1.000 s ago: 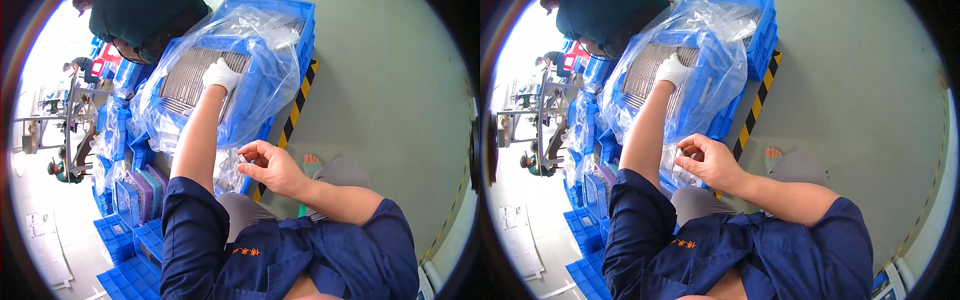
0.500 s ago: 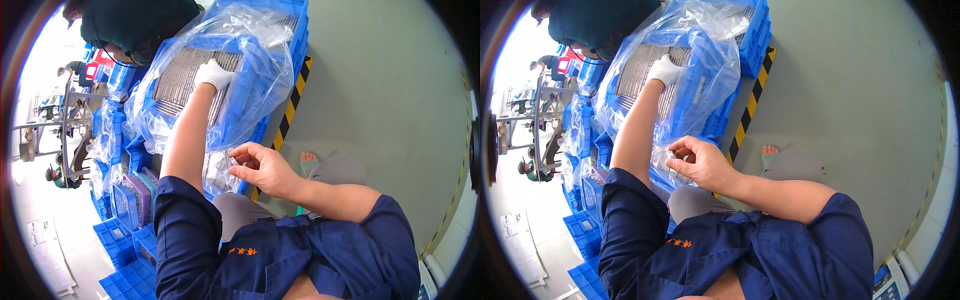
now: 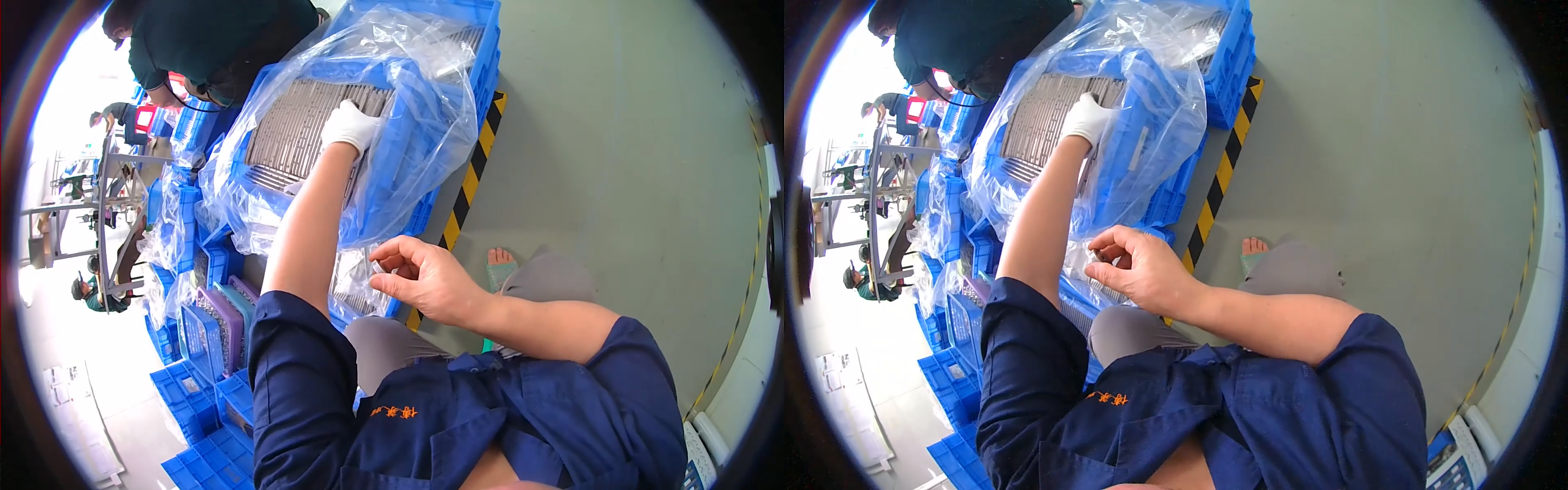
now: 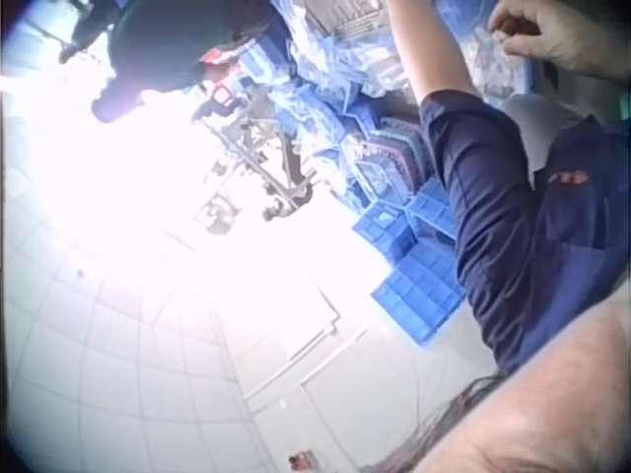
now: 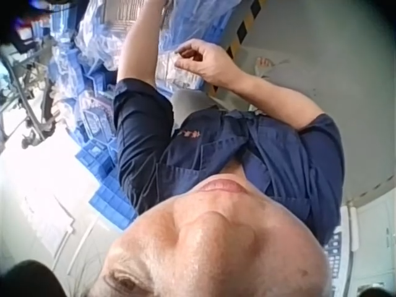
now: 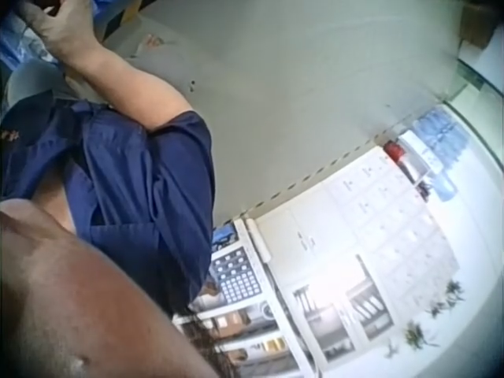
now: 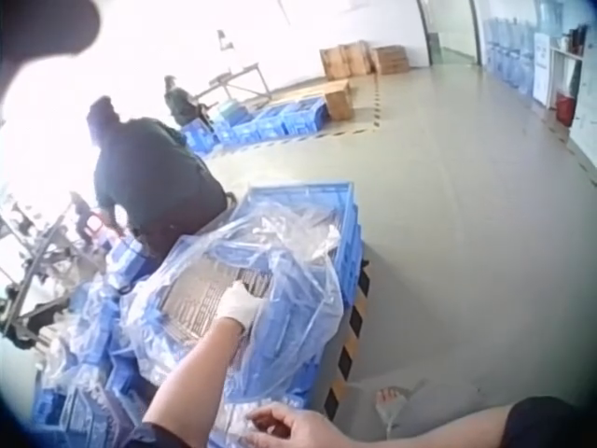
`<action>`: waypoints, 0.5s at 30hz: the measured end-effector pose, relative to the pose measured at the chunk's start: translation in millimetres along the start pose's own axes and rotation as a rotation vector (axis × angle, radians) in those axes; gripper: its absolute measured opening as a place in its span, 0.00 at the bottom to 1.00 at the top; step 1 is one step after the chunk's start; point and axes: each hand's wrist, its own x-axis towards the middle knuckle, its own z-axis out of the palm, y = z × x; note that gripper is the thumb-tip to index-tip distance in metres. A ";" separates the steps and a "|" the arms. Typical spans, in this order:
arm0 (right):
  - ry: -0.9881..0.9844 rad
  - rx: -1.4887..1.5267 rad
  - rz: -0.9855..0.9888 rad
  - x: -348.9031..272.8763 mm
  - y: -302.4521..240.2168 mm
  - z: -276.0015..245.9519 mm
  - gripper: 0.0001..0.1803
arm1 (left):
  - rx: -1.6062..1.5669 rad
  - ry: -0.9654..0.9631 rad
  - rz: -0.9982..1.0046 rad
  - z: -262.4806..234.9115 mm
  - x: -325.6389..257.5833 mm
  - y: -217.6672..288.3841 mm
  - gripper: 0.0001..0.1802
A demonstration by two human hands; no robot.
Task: Sorting and inspecting thin metal rods into different plastic bins.
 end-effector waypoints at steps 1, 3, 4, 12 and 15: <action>0.001 0.001 0.001 0.5 0.1 1.5 0.17 | 0.008 0.008 -0.003 1.0 0.9 0.2 0.44; 0.062 -0.027 -0.050 -0.5 -2.2 -0.6 0.18 | 0.080 -0.049 0.009 -8.6 0.8 10.0 0.42; 0.069 -0.030 -0.049 -1.0 -1.7 -1.2 0.18 | 0.118 -0.057 0.016 -10.3 1.3 14.1 0.41; 0.050 -0.061 -0.077 -4.8 -8.4 -4.3 0.18 | 0.149 0.098 -0.025 -5.4 6.6 -0.1 0.25; 0.013 -0.012 -0.018 -5.2 -8.9 -5.6 0.17 | 0.085 0.079 -0.055 -4.1 10.3 -4.0 0.26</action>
